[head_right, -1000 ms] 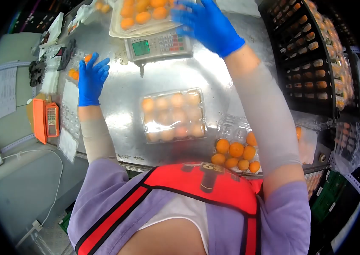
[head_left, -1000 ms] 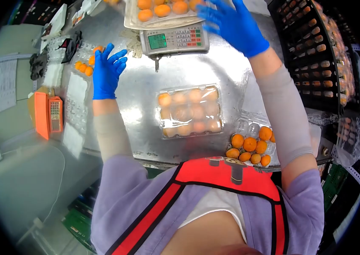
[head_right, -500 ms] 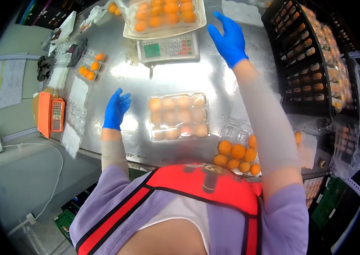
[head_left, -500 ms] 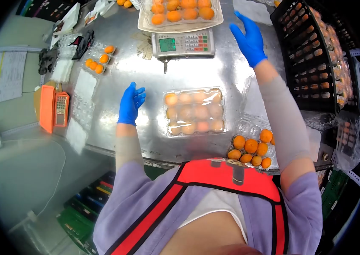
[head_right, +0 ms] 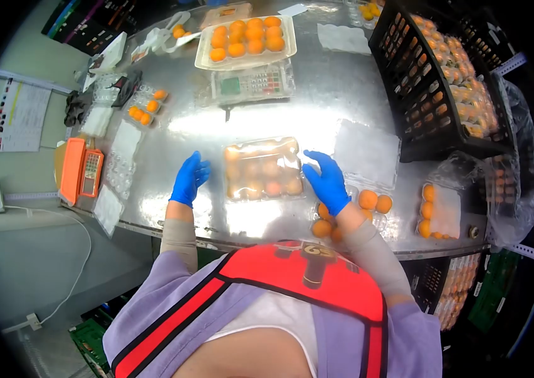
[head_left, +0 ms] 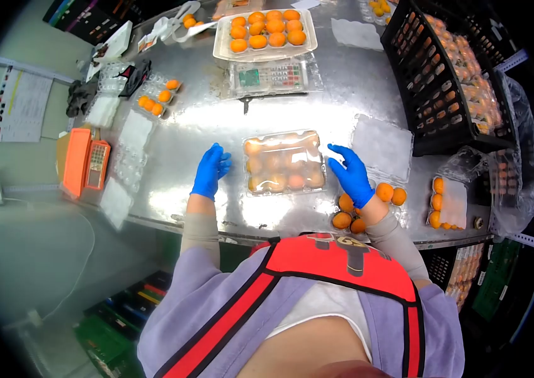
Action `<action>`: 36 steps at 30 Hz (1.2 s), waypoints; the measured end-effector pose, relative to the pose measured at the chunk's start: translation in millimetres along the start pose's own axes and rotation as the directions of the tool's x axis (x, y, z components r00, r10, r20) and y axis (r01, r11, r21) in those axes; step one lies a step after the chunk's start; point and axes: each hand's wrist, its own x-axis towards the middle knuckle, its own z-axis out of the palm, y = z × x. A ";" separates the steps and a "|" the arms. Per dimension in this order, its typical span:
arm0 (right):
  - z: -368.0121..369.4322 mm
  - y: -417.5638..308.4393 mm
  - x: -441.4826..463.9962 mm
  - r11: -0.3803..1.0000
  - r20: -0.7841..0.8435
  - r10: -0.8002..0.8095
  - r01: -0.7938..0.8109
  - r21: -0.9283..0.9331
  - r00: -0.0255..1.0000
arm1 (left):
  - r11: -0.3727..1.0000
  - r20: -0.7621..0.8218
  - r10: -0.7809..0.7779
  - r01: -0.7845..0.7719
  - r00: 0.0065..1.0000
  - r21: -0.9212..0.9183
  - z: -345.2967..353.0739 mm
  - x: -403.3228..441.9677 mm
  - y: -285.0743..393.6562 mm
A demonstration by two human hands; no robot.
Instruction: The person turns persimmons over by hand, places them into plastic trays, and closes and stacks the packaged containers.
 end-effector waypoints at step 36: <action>19.0 35.8 -34.7 0.884 0.261 0.401 -0.446 0.138 0.878 | 0.993 0.189 -0.022 -0.001 0.982 0.121 35.8 -14.4 -45.6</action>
